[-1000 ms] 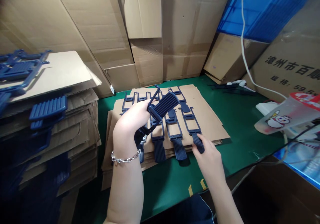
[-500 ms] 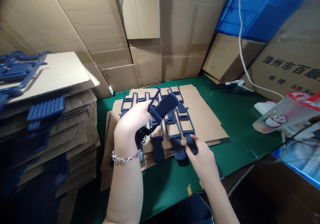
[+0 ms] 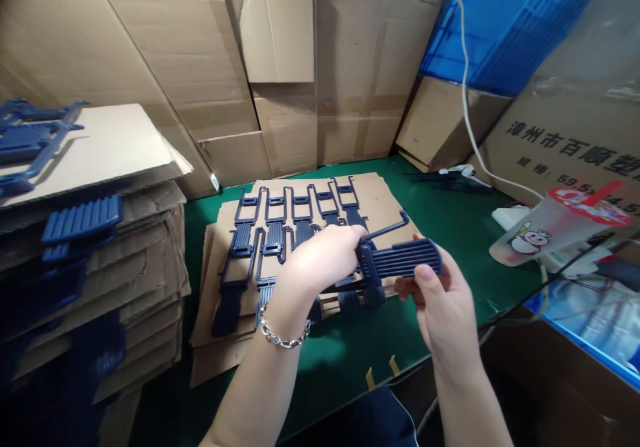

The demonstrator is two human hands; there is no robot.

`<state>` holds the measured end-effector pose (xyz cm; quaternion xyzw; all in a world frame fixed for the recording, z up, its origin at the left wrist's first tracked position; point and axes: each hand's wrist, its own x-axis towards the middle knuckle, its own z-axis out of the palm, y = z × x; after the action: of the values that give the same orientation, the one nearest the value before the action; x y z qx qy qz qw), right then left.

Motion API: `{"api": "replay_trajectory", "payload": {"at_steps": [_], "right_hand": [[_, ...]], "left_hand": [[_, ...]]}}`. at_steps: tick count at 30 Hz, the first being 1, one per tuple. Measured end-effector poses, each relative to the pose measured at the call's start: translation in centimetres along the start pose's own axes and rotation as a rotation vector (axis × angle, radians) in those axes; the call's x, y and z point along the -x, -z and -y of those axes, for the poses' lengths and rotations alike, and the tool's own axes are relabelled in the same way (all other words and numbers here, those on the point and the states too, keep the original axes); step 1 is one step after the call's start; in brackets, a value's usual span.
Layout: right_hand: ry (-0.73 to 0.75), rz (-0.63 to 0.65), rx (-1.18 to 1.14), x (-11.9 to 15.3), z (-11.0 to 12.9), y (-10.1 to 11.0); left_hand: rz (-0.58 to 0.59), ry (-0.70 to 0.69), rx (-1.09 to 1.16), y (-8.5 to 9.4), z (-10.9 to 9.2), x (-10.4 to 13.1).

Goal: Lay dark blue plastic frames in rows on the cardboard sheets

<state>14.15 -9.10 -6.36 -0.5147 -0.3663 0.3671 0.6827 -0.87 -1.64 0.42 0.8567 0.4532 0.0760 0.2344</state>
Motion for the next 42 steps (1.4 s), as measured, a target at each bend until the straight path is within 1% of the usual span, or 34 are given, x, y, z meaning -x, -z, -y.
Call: {"api": "replay_trajectory", "payload": {"at_steps": [3, 6, 8, 10, 13, 17, 19, 21, 22, 23, 24, 25, 26, 27, 28, 29, 31, 32, 33, 35, 37, 38, 40, 42], "right_hand": [[-0.039, -0.051, 0.045, -0.4, 1.3, 0.9], [-0.040, -0.120, 0.013, -0.6, 1.5, 2.1], [-0.054, -0.170, -0.030, -0.7, 1.2, 2.9], [-0.068, -0.203, -0.059, -0.8, 0.9, 3.6], [-0.048, -0.291, -0.097, -1.5, 1.0, 4.8], [-0.002, -0.489, -0.087, -3.2, 2.1, 6.3], [0.121, -0.569, -0.086, -3.9, 2.3, 6.7], [0.326, -0.594, -0.056, -4.3, 1.4, 7.0], [0.429, -0.564, 0.027, -4.4, 0.6, 7.1], [0.516, -0.526, 0.165, -4.5, -0.6, 7.3], [0.572, -0.449, 0.412, -4.5, -1.9, 7.6], [0.610, -0.299, 0.685, -4.6, -3.4, 8.1], [0.638, -0.102, 0.870, -4.6, -4.8, 8.6], [0.634, 0.067, 1.020, -4.6, -6.2, 9.1], [0.607, 0.171, 1.117, -4.5, -7.3, 9.7], [0.567, 0.230, 1.176, -4.5, -8.3, 10.2], [0.460, 0.275, 1.246, -4.5, -9.4, 10.9], [0.410, 0.279, 1.272, -4.5, -9.7, 11.1], [0.371, 0.280, 1.298, -4.5, -9.8, 11.1], [0.334, 0.258, 1.350, -4.8, -9.8, 10.7], [0.309, 0.227, 1.403, -5.4, -9.7, 9.8], [0.286, 0.209, 1.436, -5.8, -9.6, 9.2], [0.233, 0.178, 1.531, -6.9, -9.3, 7.7], [0.215, 0.171, 1.646, -8.2, -8.8, 6.1]], "left_hand": [[0.070, -0.095, 0.049, -0.3, -0.4, 0.0], [0.126, -0.206, 0.158, 0.1, -0.2, 0.3], [0.130, -0.221, 0.202, 0.5, -0.1, 0.6], [0.102, -0.200, 0.222, 0.7, -0.1, 0.9], [0.012, -0.135, 0.257, 1.1, 0.1, 1.1], [-0.149, -0.011, 0.351, 2.4, 1.5, 1.4], [-0.279, 0.063, 0.380, 3.3, 2.7, 1.7], [-0.396, 0.141, 0.395, 4.0, 4.0, 2.2], [-0.437, 0.184, 0.391, 4.3, 4.6, 2.4], [-0.465, 0.222, 0.379, 4.5, 5.2, 2.6], [-0.486, 0.257, 0.366, 4.6, 5.6, 2.7], [-0.501, 0.287, 0.355, 4.6, 5.9, 2.9], [-0.508, 0.306, 0.348, 4.6, 6.1, 2.9], [-0.508, 0.309, 0.347, 4.6, 6.2, 2.9], [-0.503, 0.299, 0.352, 4.5, 6.1, 2.9], [-0.495, 0.279, 0.357, 4.5, 6.0, 2.8], [-0.490, 0.211, 0.362, 4.4, 5.6, 2.6], [-0.514, 0.176, 0.366, 4.4, 5.4, 2.4], [-0.564, 0.151, 0.372, 4.4, 5.2, 2.3], [-0.717, 0.134, 0.395, 4.5, 5.0, 2.1], [-0.874, 0.146, 0.427, 4.7, 4.9, 2.1], [-0.928, 0.157, 0.438, 4.7, 5.0, 2.1], [-0.990, 0.171, 0.450, 4.8, 5.2, 2.3], [-1.005, 0.170, 0.463, 4.9, 5.6, 2.4]]}}
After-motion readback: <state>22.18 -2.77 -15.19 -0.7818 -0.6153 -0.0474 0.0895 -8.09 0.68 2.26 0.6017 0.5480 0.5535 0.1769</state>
